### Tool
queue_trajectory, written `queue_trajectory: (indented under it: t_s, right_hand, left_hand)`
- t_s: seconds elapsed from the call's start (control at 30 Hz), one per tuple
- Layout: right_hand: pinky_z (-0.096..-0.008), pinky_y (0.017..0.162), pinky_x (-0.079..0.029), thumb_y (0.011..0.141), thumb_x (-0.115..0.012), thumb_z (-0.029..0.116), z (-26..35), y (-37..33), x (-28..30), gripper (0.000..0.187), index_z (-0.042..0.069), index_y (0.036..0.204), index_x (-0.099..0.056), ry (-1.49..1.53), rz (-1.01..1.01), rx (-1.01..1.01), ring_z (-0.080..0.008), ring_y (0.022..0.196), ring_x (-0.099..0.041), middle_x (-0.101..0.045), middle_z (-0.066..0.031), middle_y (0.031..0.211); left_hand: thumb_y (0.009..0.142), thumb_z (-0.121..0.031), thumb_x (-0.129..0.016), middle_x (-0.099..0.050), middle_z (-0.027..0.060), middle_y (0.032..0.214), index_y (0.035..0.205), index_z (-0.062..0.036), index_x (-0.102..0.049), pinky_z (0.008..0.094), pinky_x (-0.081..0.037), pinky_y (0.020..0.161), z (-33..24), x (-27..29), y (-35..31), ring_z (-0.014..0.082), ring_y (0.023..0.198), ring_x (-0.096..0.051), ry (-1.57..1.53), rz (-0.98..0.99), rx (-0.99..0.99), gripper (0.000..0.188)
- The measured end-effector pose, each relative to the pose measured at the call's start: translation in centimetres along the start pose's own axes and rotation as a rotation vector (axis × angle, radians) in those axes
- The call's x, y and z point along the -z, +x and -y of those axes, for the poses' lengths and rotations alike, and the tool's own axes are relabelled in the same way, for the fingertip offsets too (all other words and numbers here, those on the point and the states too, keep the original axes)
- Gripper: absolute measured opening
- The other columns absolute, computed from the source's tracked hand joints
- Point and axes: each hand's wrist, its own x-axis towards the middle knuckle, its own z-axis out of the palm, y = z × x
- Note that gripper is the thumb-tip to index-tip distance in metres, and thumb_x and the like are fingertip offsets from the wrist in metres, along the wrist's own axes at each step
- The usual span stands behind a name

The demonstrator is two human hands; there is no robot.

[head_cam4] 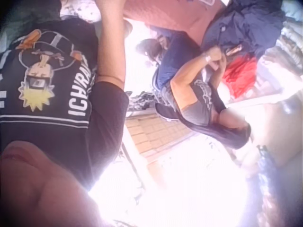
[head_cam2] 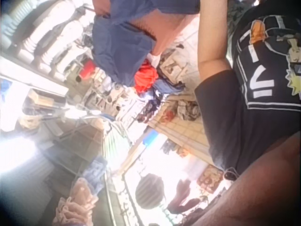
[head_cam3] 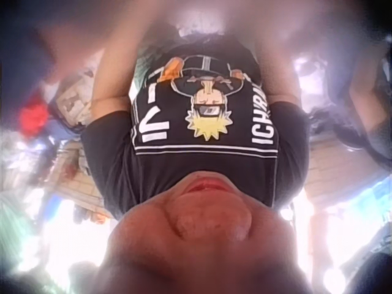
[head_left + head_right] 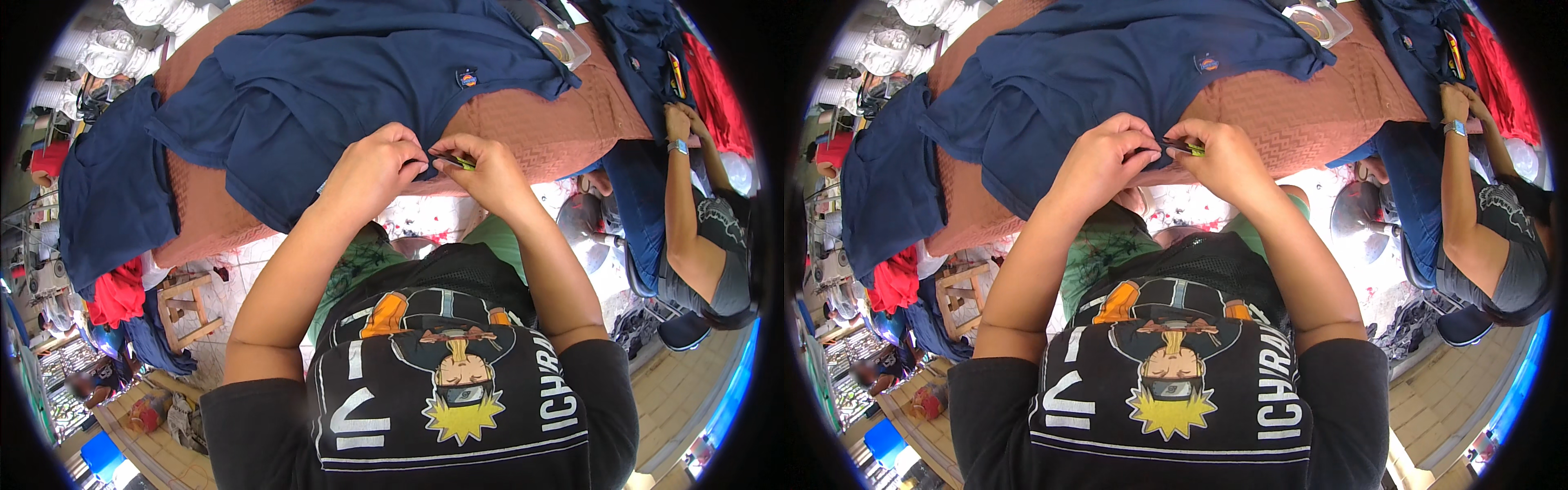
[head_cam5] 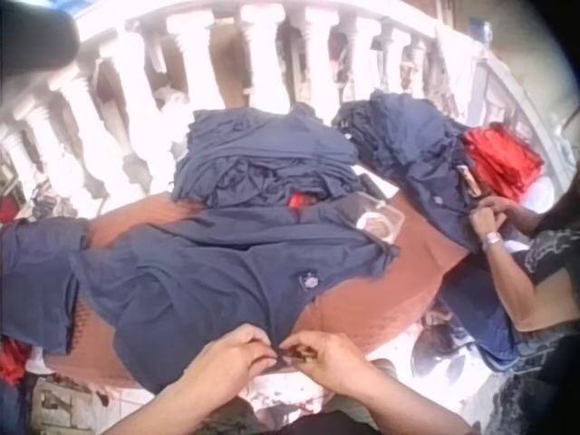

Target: The person trims loose threads and inspects labels on dark blue t-shirts using small shears at a workspace.

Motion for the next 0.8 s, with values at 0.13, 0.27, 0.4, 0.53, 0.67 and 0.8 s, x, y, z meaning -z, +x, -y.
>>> queue_trajectory:
  t_s: [0.13, 0.27, 0.4, 0.53, 0.67, 0.8]
  right_hand:
    - [-0.0351, 0.074, -0.052, 0.081, -0.071, 0.01, -0.3, 0.2, -0.3, 0.02, 0.002, 0.099, -0.071, -0.03, -0.06, 0.026, -0.0296, 0.083, -0.069, -0.07, -0.0174, 0.091]
    - [-0.0358, 0.074, -0.052, 0.082, -0.071, 0.012, -0.3, 0.2, 0.0, 0.02, 0.001, 0.099, -0.071, -0.037, -0.033, 0.037, -0.0307, 0.083, -0.069, -0.07, -0.018, 0.092]
    - [-0.0361, 0.073, -0.051, 0.083, -0.071, 0.014, -0.9, 0.5, 0.4, 0.021, 0.001, 0.1, -0.071, -0.017, 0.003, 0.057, -0.0305, 0.083, -0.069, -0.07, -0.0181, 0.091]
    - [-0.0347, 0.072, -0.051, 0.082, -0.073, 0.016, -0.3, 0.5, 0.4, 0.024, 0.001, 0.101, -0.071, -0.015, -0.024, 0.052, -0.0294, 0.08, -0.067, -0.069, -0.0171, 0.088]
    - [-0.0335, 0.068, -0.05, 0.082, -0.074, 0.021, 1.1, 0.5, -0.5, 0.025, 0.002, 0.097, -0.071, 0.001, -0.048, 0.033, -0.0248, 0.074, -0.066, -0.068, -0.0155, 0.083]
    - [-0.0338, 0.066, -0.049, 0.082, -0.074, 0.022, 1.8, 0.7, -0.6, 0.024, 0.001, 0.093, -0.07, -0.029, -0.056, -0.043, -0.022, 0.07, -0.065, -0.067, -0.0145, 0.079]
  left_hand:
    - [0.09, -0.013, -0.063, -0.07, 0.0087, 0.081, 0.097, -0.0066, -0.068, 0.0305, -0.052, 0.066, -0.2, 0.4, 0.5, 0.0206, 0.07, -0.068, -0.174, 0.067, 0.185, 0.011]
    - [0.094, -0.013, -0.059, -0.069, 0.0096, 0.074, 0.096, -0.0055, -0.064, 0.0285, -0.051, 0.062, 0.0, 1.0, 1.0, 0.0171, 0.068, -0.069, -0.218, 0.129, 0.242, 0.01]
    - [0.095, -0.011, -0.056, -0.069, 0.01, 0.077, 0.098, -0.0024, -0.06, 0.0292, -0.052, 0.062, 0.7, 0.8, 0.9, 0.0177, 0.072, -0.07, -0.276, 0.123, 0.21, 0.01]
    - [0.095, -0.011, -0.055, -0.07, 0.0105, 0.081, 0.099, -0.0014, -0.057, 0.03, -0.053, 0.063, 0.8, 0.7, 1.1, 0.0182, 0.073, -0.07, -0.292, 0.124, 0.206, 0.011]
    - [0.096, -0.012, -0.055, -0.07, 0.01, 0.082, 0.099, -0.0018, -0.057, 0.0304, -0.053, 0.064, 0.4, 0.6, 1.2, 0.0185, 0.074, -0.07, -0.261, 0.122, 0.227, 0.011]
    - [0.093, -0.018, -0.061, -0.071, 0.0103, 0.085, 0.108, -0.0033, -0.059, 0.0307, -0.053, 0.064, 0.2, 0.4, 0.7, 0.0184, 0.073, -0.07, -0.282, 0.068, 0.255, 0.021]
